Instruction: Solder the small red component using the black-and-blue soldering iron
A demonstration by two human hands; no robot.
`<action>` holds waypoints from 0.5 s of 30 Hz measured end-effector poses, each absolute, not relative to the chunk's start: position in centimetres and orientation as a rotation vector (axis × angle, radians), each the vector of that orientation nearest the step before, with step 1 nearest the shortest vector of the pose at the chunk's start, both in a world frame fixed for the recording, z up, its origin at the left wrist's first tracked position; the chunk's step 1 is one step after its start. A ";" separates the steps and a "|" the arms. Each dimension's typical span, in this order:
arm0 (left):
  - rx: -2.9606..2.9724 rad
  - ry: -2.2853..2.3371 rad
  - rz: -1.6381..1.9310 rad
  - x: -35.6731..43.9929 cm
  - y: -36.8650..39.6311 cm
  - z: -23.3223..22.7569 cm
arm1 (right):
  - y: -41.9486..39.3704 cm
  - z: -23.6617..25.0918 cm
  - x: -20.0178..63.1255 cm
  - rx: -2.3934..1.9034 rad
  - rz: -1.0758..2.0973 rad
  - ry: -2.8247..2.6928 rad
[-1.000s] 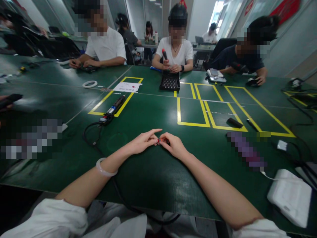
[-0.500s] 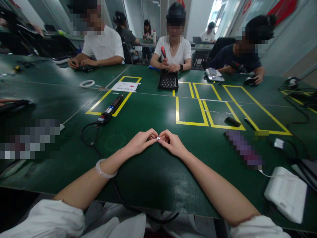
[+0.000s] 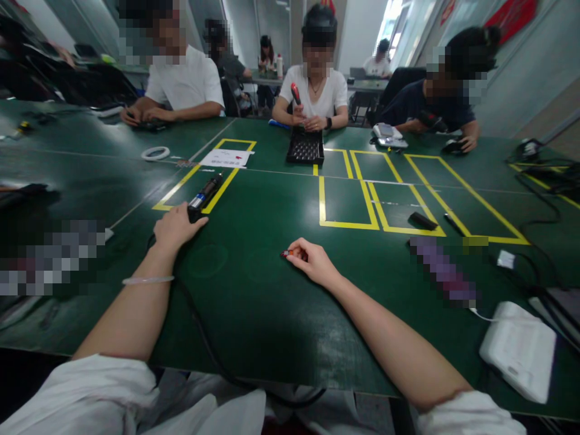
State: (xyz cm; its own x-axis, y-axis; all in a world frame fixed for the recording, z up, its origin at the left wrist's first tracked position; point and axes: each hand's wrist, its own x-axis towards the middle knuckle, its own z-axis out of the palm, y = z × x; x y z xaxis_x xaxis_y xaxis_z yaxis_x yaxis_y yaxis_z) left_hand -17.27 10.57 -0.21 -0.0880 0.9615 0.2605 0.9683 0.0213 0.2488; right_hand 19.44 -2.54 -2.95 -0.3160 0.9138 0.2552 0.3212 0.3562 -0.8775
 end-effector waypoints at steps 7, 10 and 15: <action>-2.169 -2.281 -0.403 -18.9 12.1 -0.5 | -2.5 -2.9 19.5 -1.123 0.934 -1.828; -2.170 -2.291 -0.278 -17.4 11.6 0.2 | -2.5 -3.0 19.5 -1.123 0.936 -1.815; -2.164 -2.251 -0.265 -13.7 9.5 0.7 | -2.5 -2.9 19.5 -1.154 0.933 -1.803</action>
State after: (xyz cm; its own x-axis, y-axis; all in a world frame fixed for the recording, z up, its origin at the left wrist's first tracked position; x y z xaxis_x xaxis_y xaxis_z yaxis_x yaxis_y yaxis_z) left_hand -13.66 9.54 0.68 -0.0460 0.9914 0.1223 0.9927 0.0317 0.1161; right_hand 19.48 -2.47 -2.90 -0.2788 0.9341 0.2230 0.3572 0.3164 -0.8788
